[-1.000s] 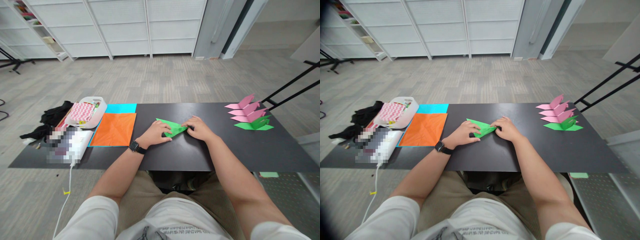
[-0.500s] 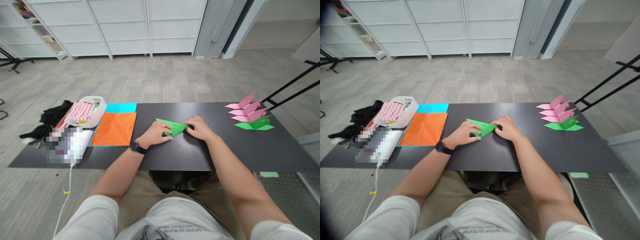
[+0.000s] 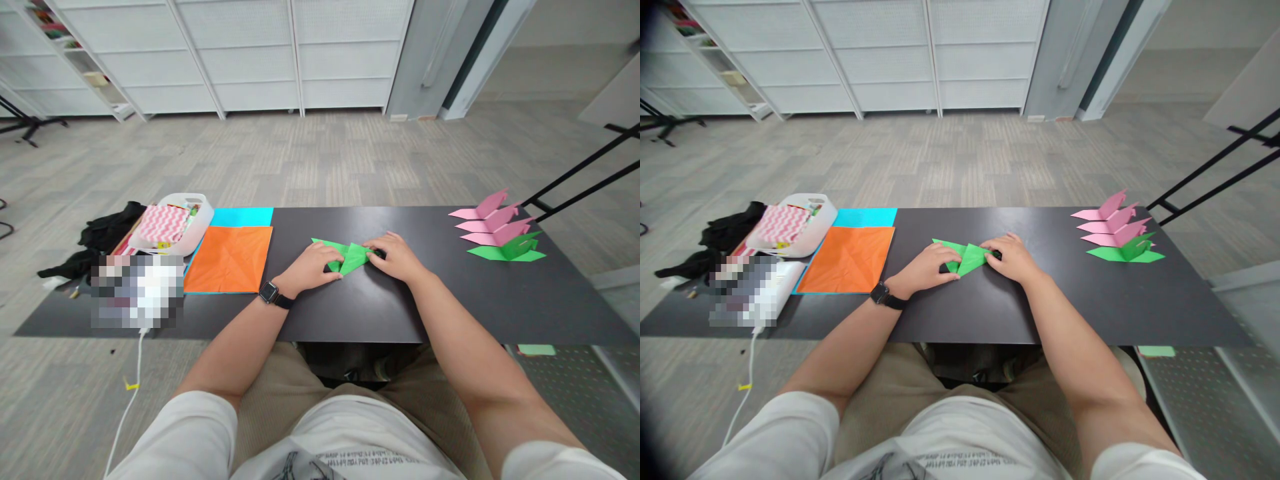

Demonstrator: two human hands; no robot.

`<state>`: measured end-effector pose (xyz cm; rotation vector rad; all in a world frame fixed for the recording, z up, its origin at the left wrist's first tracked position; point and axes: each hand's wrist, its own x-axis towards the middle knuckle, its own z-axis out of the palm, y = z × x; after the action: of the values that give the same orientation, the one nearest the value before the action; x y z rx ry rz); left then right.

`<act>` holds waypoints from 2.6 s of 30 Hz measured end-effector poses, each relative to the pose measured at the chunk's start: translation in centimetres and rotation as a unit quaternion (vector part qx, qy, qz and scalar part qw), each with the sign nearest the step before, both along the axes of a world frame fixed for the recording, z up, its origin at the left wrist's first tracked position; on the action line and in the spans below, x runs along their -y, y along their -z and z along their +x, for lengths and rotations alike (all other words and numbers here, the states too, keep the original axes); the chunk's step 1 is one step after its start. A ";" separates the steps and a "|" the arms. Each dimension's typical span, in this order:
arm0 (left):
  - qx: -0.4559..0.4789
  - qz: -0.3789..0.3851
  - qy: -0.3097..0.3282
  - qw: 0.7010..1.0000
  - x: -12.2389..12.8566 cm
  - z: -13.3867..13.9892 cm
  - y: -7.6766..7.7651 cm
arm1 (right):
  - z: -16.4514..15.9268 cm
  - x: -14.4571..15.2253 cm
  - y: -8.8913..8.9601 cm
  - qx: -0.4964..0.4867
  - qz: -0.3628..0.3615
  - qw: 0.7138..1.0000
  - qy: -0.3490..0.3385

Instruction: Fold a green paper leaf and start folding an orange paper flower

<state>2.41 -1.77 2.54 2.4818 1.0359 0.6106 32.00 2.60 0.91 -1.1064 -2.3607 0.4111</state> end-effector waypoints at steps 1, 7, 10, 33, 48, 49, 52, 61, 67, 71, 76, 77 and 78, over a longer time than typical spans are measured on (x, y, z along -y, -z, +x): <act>0.003 0.000 -0.005 1.000 0.0 0.0 0.1 | 0.0 0.0 0.0 -0.002 0.000 1.000 0.002; 0.027 -0.019 -0.037 0.999 0.1 0.1 0.1 | -0.3 0.2 0.1 -0.010 -0.005 1.000 0.014; 0.025 -0.012 -0.019 0.999 0.1 0.0 0.1 | -0.6 0.1 0.0 0.000 -0.004 1.000 0.022; -0.052 0.058 -0.032 0.996 0.6 0.8 0.2 | -1.5 0.1 0.5 0.072 0.021 0.992 0.098; -0.073 0.065 -0.044 0.994 0.8 1.7 0.6 | -1.8 0.3 0.0 0.048 0.074 0.989 0.116; -0.072 0.065 -0.044 0.994 0.8 1.7 0.7 | -1.9 0.4 -0.2 0.048 0.076 0.991 0.104; -0.065 0.060 -0.043 0.995 0.8 1.6 0.6 | -2.5 1.0 -0.8 0.062 0.068 0.995 0.048; -0.052 0.041 -0.035 0.997 0.7 1.5 0.0 | -4.3 2.6 -1.5 0.113 0.026 0.993 -0.011; -0.051 0.038 -0.032 0.997 0.5 1.3 0.2 | -4.5 2.7 -1.4 0.119 0.001 0.993 -0.009; -0.051 0.040 -0.029 0.997 0.4 1.3 0.5 | -4.5 2.6 -1.3 0.125 -0.001 0.992 -0.006; -0.051 0.046 -0.032 0.997 0.4 1.2 0.7 | -4.2 2.4 -1.4 0.126 -0.002 0.992 0.004; -0.051 0.047 -0.032 0.997 0.4 1.2 0.7 | -4.1 2.4 -1.4 0.127 -0.003 0.992 0.009; -0.050 0.047 -0.031 0.997 0.4 1.2 0.7 | -4.0 2.3 -1.4 0.127 -0.004 0.992 0.014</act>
<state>3.62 -2.19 1.82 2.5941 1.1517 0.5710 27.97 0.34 2.33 -1.2586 -2.5599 0.2851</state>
